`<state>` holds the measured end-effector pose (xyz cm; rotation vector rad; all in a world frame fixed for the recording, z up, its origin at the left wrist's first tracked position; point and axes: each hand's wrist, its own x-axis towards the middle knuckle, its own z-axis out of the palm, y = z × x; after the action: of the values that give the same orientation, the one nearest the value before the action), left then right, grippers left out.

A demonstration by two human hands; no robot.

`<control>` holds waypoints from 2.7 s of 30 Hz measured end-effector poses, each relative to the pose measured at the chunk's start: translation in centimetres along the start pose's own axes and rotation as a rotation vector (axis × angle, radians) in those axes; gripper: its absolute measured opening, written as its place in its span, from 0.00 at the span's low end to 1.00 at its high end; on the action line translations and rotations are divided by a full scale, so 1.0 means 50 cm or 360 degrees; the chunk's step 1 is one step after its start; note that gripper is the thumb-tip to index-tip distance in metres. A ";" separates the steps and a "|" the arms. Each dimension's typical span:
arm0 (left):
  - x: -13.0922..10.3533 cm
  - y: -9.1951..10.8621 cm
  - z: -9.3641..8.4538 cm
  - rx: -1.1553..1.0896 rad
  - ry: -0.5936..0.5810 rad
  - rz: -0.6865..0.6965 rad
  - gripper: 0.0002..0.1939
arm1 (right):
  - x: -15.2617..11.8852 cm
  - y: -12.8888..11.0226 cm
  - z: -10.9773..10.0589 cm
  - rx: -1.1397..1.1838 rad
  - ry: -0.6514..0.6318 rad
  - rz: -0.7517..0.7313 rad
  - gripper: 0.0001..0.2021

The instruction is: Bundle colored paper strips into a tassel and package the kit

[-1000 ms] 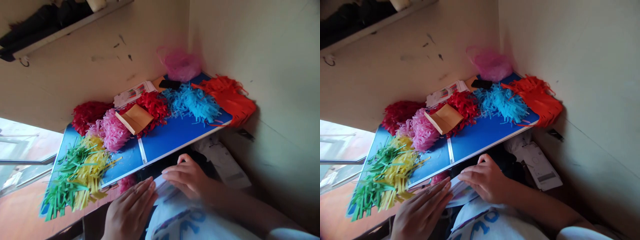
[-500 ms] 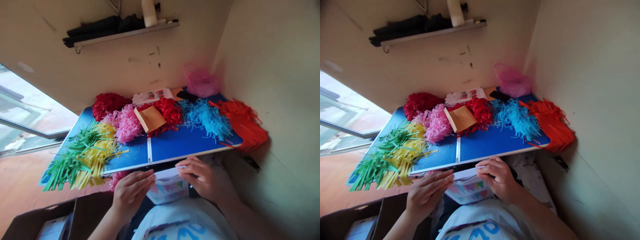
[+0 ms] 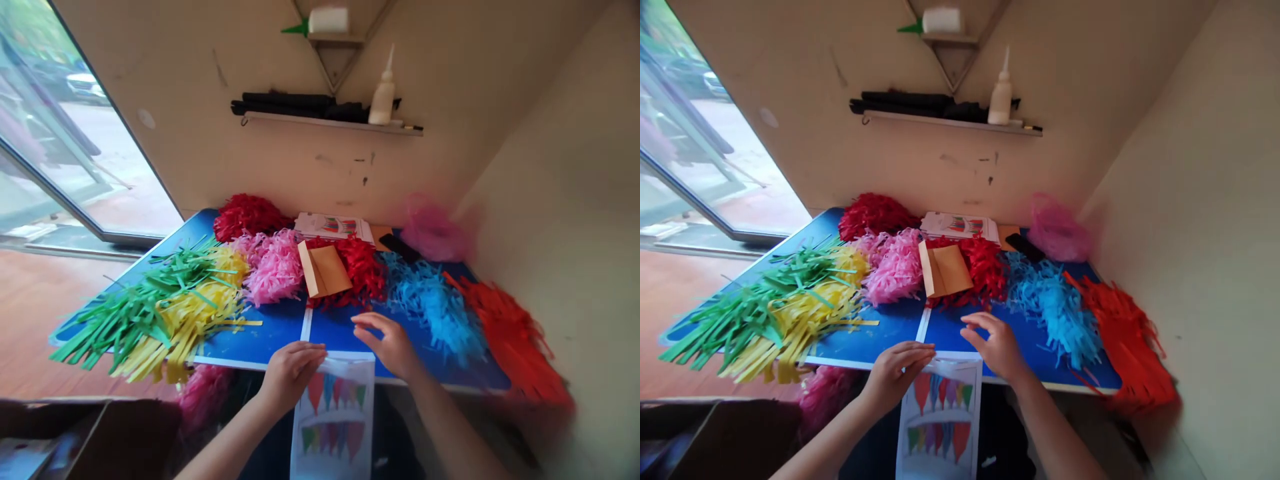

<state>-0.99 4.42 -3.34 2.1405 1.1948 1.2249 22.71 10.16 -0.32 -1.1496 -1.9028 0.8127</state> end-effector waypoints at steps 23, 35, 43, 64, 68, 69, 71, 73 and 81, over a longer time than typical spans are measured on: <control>0.138 0.014 -0.016 -0.2154 0.0452 -0.0966 0.25 | 0.136 -0.023 -0.091 0.0978 0.0117 0.0160 0.23; 0.126 0.045 -0.042 -0.2311 0.0771 -0.1519 0.04 | -0.020 -0.066 0.013 -0.0742 0.0501 -0.1006 0.23; 0.101 0.032 -0.034 -0.1629 0.1085 -0.0893 0.29 | -0.012 -0.084 -0.014 -0.0244 0.0646 -0.0663 0.08; 0.129 0.070 -0.065 -0.1826 0.0475 -0.1085 0.17 | 0.048 -0.179 -0.051 -0.0892 0.0824 -0.0617 0.17; 0.129 0.074 -0.055 -0.1795 0.0457 -0.1093 0.17 | 0.084 -0.214 -0.020 -0.1074 0.0472 -0.0868 0.06; 0.129 0.074 -0.054 -0.1799 0.0466 -0.1108 0.17 | 0.089 -0.211 -0.013 -0.1069 0.0463 -0.0897 0.05; 0.129 0.074 -0.053 -0.1828 0.0476 -0.1162 0.17 | 0.095 -0.195 -0.004 -0.1094 0.0486 -0.0963 0.04; 0.131 0.072 -0.053 -0.1872 0.0494 -0.1219 0.17 | 0.095 -0.174 0.000 -0.1158 0.0517 -0.1032 0.06; 0.138 0.059 -0.051 -0.1972 0.0509 -0.1298 0.17 | 0.038 -0.169 -0.026 -0.1058 0.0404 -0.1141 0.10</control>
<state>0.03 8.33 3.48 0.4995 0.8458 1.3392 19.59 8.72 7.75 -0.7553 -2.1921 -0.3643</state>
